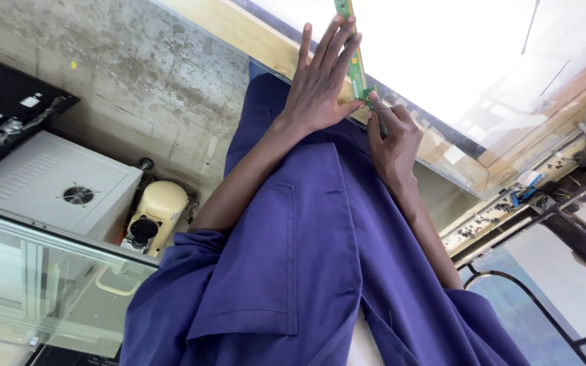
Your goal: The person handles long green circuit boards on a workbench, using a small tool to manipulate components on the boards. They move the boards around and appear to be performing maintenance or repair work on the electronic components.
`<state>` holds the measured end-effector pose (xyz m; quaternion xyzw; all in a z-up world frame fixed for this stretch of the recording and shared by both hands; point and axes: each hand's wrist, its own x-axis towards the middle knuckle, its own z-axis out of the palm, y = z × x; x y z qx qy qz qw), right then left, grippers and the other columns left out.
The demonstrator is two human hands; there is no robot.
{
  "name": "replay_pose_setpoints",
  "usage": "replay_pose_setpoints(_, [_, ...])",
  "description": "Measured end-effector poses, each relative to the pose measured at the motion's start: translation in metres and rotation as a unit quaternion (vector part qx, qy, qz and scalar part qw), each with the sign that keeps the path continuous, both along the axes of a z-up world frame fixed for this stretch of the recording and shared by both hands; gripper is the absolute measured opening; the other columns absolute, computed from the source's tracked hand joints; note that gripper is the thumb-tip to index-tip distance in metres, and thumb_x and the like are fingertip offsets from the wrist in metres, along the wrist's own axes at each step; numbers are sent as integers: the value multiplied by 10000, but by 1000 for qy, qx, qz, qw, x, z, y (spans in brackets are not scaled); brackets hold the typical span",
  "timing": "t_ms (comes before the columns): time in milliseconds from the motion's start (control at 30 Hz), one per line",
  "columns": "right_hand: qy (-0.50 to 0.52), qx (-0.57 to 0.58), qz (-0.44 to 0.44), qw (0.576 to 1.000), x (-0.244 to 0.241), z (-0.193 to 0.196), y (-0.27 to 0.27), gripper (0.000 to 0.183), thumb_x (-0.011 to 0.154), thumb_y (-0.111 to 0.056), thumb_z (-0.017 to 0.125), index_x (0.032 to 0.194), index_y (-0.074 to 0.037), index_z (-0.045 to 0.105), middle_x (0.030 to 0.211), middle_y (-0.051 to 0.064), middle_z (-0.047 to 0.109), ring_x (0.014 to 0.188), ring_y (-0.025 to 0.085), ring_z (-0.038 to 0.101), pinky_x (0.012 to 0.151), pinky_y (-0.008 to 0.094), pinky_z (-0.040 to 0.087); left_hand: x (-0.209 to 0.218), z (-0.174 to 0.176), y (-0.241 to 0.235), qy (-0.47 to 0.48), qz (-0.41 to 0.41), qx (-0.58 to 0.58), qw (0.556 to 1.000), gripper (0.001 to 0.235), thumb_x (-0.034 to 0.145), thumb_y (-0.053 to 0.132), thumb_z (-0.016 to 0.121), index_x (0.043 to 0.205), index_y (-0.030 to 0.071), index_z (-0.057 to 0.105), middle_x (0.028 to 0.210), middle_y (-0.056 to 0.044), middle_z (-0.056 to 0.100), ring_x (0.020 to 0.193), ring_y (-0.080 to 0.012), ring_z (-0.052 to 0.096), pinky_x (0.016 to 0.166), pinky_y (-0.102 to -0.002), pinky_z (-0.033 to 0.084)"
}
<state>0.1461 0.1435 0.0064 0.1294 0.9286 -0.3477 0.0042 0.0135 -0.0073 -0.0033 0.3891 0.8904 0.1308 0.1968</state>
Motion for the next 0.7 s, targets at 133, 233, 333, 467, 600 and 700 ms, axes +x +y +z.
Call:
replay_pose_setpoints(133, [-18,30,-6,999,3,1,-5,312,1016,-63,637,1306,-171,672,742,34,428,563,162,361,532,333,281,-9,19,0,-42,-19,-71,996,1121,1170,772,801,1563,12,77,1637,-152,65,1528,-335,69,1217,-593,37])
replay_pose_setpoints(233, [3,46,-10,999,-2,-7,-5,328,998,-14,658,1302,-137,671,750,51,465,593,174,415,537,341,310,-9,18,0,-57,-16,-46,997,1131,1119,762,825,1557,13,100,1631,-151,96,1511,-338,80,1205,-605,48])
replay_pose_setpoints(333, [-17,51,-5,999,-2,5,-8,359,1010,-2,661,1334,-156,653,717,25,362,567,152,304,533,329,267,-13,22,0,-53,-24,-48,997,1109,1166,748,825,1544,-3,102,1628,-169,114,1510,-341,97,1206,-609,64])
replay_pose_setpoints(467, [-38,53,-12,998,1,1,-10,360,1015,-13,655,1344,-157,643,701,32,390,560,151,296,521,333,247,-11,15,-1,-49,-17,-41,998,1051,1185,774,763,1553,20,130,1623,-150,122,1504,-334,98,1207,-597,68])
replay_pose_setpoints(600, [-31,44,-29,998,0,7,-11,351,1021,-11,653,1343,-150,641,718,28,370,572,156,297,530,336,252,-12,19,1,-73,-14,-40,996,1153,1080,726,882,1545,19,100,1639,-151,131,1516,-333,102,1201,-602,40])
replay_pose_setpoints(700, [-35,56,-28,997,-4,4,-9,343,1012,-12,651,1332,-137,654,712,36,401,559,159,314,518,336,259,-15,21,2,-67,-16,-46,997,1159,1081,747,888,1551,11,125,1626,-153,119,1504,-338,92,1203,-608,57])
